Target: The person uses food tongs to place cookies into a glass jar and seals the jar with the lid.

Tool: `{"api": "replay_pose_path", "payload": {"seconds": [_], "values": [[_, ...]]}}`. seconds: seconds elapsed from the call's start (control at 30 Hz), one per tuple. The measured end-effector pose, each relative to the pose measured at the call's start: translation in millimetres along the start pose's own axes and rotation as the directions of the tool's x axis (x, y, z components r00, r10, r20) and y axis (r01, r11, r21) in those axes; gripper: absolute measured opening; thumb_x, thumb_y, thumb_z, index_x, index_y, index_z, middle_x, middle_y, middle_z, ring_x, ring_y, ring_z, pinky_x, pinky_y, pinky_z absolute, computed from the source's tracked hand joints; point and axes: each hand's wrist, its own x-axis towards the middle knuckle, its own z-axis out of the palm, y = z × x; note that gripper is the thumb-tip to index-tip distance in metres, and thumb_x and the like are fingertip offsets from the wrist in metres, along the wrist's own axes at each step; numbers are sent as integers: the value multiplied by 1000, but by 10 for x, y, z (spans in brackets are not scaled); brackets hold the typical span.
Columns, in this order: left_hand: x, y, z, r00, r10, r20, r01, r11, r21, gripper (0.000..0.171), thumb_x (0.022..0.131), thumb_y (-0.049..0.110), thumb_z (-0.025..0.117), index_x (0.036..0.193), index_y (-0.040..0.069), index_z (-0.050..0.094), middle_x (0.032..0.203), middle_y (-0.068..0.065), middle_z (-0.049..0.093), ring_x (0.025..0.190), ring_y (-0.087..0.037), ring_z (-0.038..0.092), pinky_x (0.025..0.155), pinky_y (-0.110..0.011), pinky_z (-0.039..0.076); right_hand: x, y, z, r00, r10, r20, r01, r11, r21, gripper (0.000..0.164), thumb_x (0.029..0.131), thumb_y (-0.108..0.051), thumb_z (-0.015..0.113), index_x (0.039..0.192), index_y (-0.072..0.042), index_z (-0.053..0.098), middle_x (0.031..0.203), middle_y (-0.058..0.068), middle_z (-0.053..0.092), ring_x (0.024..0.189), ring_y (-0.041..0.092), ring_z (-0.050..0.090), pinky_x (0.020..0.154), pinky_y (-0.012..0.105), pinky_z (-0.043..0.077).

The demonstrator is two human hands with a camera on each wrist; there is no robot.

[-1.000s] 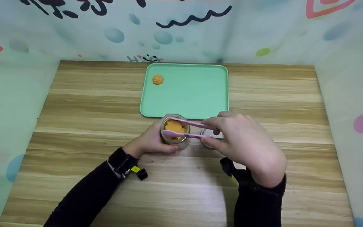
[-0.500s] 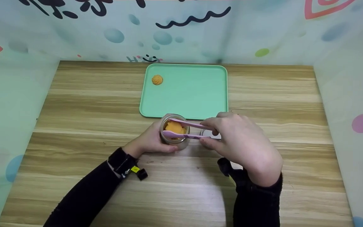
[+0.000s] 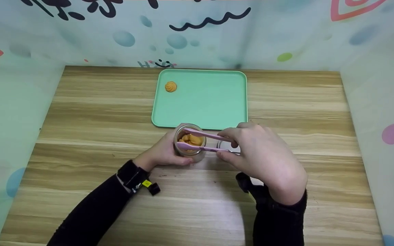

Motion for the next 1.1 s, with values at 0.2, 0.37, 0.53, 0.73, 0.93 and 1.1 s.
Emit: {"api": "replay_pose_path", "payload": {"seconds": [0.2, 0.37, 0.53, 0.73, 0.93, 1.1], "values": [[1, -4, 4, 1000, -4, -2, 4, 1000, 4, 94, 77, 22, 100, 157, 19, 51, 142, 5, 66, 130, -12, 61, 123, -35, 43, -15, 1, -3, 1000, -6, -18, 7, 1000, 14, 26, 97, -30, 85, 120, -21, 80, 93, -14, 73, 61, 0, 48, 55, 25, 44], [7, -3, 6, 1000, -10, 4, 10, 1000, -19, 92, 78, 22, 99, 156, 19, 51, 141, 3, 67, 130, -13, 61, 122, -35, 44, -28, 13, 4, 995, -53, -82, 53, 999, 9, 30, 95, -25, 88, 123, -20, 80, 92, -13, 71, 61, -2, 48, 54, 24, 44], [-1, 8, 1, 1000, -23, 8, 23, 999, -41, 93, 77, 22, 99, 156, 20, 51, 143, 3, 65, 132, -13, 61, 123, -36, 44, -25, 2, -19, 985, -72, -159, 73, 997, 1, 35, 95, -24, 88, 129, -21, 78, 95, -11, 67, 65, 1, 51, 57, 21, 45], [-1, 22, 10, 999, -47, 2, 47, 999, -24, 96, 75, 24, 100, 157, 23, 50, 146, 6, 64, 136, -12, 58, 125, -37, 40, 112, 61, -39, 976, -80, -203, 82, 997, 1, 40, 98, -24, 85, 136, -15, 76, 98, -7, 71, 68, 7, 54, 59, 21, 44], [32, 20, 24, 999, -44, 2, 44, 999, -20, 95, 75, 20, 101, 156, 20, 51, 149, 4, 63, 139, -12, 57, 126, -36, 39, 650, 350, -89, 995, -18, -94, 24, 998, 59, 41, 102, -31, 80, 138, -12, 74, 101, 0, 77, 68, 13, 60, 56, 26, 50], [20, 12, 12, 999, -35, -5, 35, 999, -14, 95, 75, 20, 100, 156, 17, 51, 149, 3, 63, 138, -12, 57, 126, -36, 38, 1323, 612, -60, 999, 41, 21, -43, 995, 95, 51, 103, -43, 78, 142, -11, 72, 110, 10, 80, 69, 19, 63, 59, 29, 50]]}}
